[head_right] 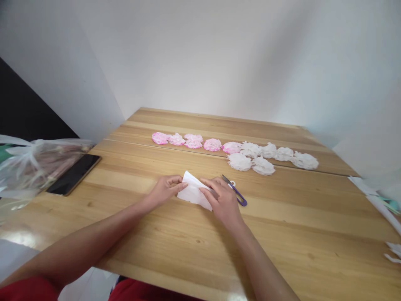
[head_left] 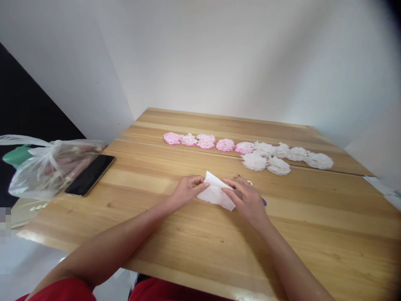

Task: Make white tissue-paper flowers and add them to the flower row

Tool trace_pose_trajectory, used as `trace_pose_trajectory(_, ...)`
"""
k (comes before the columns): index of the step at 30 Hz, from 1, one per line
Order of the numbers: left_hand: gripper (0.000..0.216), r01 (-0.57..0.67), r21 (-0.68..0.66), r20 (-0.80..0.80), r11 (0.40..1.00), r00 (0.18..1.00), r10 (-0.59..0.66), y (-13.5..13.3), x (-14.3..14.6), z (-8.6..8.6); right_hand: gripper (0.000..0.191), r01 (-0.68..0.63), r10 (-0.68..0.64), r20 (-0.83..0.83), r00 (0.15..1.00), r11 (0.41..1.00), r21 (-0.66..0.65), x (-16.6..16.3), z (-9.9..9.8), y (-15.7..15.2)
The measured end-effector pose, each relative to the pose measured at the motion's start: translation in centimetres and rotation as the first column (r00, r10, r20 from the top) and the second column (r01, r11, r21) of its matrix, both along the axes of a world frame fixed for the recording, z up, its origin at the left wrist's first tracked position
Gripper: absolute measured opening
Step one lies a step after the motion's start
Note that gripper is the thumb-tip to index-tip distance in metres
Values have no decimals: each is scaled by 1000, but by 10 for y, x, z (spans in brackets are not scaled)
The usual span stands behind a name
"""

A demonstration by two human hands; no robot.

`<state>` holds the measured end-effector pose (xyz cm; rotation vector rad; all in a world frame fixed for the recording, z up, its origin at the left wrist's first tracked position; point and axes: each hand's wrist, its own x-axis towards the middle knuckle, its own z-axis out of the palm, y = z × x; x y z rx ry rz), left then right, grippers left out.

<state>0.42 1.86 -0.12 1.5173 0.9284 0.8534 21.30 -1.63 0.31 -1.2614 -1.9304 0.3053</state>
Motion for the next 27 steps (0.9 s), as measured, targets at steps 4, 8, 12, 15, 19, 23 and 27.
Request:
trace_pose_trajectory(4,31,7,28,-1,1000,1000,-7,0,0,1,23,-15,16,16,1000,998,-64,-1,2,-1)
trace_pose_trajectory(8,27,1,9,23,1000,1000,-1,0,-1,-2,23,-48,49,14,999,994,-102,-2,3,-2)
trace_pose_trajectory(12,26,-1,-38,62,999,998,3,1,0,-1,23,-59,62,16,998,988,-145,-4,4,-3)
trace_pose_trajectory(15,28,35,-82,68,996,997,-29,0,1,0,25,-46,49,18,999,986,-158,-5,4,-4)
trace_pose_trajectory(19,32,44,-81,20,996,999,-43,-2,3,-2,26,-69,73,18,997,983,-171,-8,5,-5)
trace_pose_trajectory(23,34,8,-98,-8,995,1000,-9,-4,5,-5,25,-120,120,-13,993,970,-209,-11,7,-5)
trace_pose_trajectory(27,35,-15,-125,9,992,1000,16,-6,6,-6,27,-180,166,-73,983,950,-255,-10,8,-6)
